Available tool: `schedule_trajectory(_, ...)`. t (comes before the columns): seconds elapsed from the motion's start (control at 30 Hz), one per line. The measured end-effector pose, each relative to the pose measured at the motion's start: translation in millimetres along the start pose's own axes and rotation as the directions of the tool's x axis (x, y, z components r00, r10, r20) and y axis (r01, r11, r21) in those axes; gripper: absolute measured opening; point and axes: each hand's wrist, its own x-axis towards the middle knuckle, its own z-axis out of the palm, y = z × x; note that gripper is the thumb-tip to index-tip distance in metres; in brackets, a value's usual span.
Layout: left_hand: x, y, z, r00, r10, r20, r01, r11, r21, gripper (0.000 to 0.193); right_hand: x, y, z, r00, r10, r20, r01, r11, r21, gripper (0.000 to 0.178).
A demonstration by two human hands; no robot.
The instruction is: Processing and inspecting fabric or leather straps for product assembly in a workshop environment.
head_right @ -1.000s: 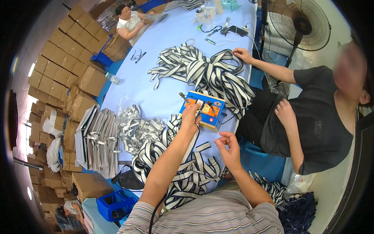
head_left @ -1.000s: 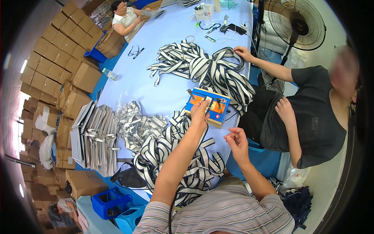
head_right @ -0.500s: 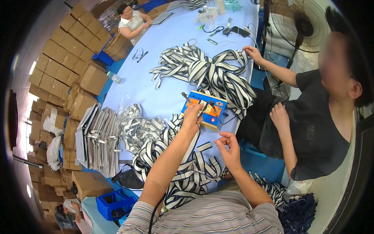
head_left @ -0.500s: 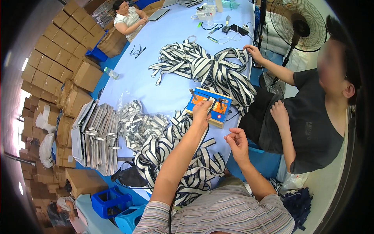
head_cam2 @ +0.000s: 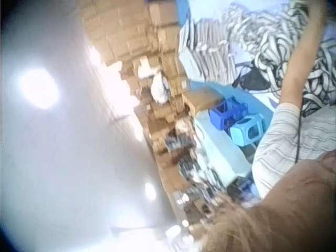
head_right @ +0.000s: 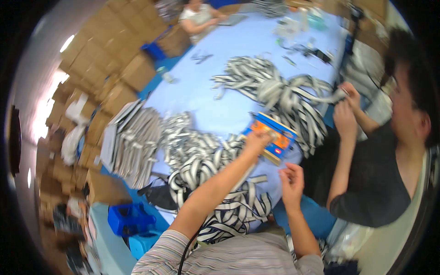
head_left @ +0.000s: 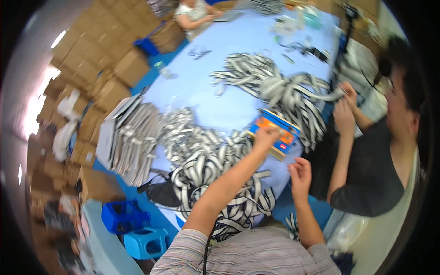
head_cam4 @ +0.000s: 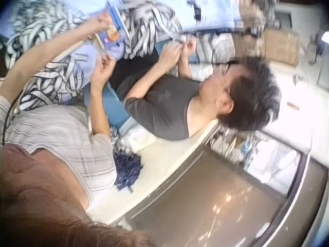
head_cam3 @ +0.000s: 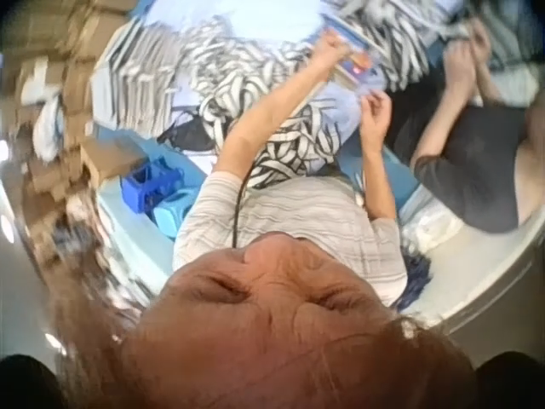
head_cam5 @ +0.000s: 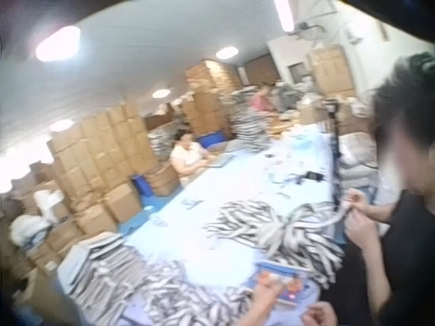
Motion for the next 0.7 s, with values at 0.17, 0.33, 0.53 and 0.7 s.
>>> schedule_trajectory(0.17,-50.2,-13.1,-23.6,0.907,0.391,0.154,-0.403,0.913,0.054,0.017,26.9,5.6,16.1,0.972,-0.162,0.168,0.176,0.982,-0.072,0.038)
schedule_trajectory(0.33,-99.3,2.1,-53.5,0.849,0.527,-0.019,-0.527,0.850,0.022,0.020,45.4,39.3,26.1,0.922,-0.115,0.369,0.134,0.991,-0.027,0.010)
schedule_trajectory(0.53,-128.9,4.8,-89.8,0.904,0.403,-0.145,-0.417,0.905,-0.084,0.014,-5.0,-39.5,102.0,0.881,0.093,0.465,-0.106,0.994,0.001,0.022)
schedule_trajectory(0.7,-173.1,29.1,-111.2,0.857,0.418,-0.301,-0.503,0.805,-0.316,0.012,12.4,1.7,91.2,0.594,-0.223,0.773,0.359,0.933,-0.006,0.043)
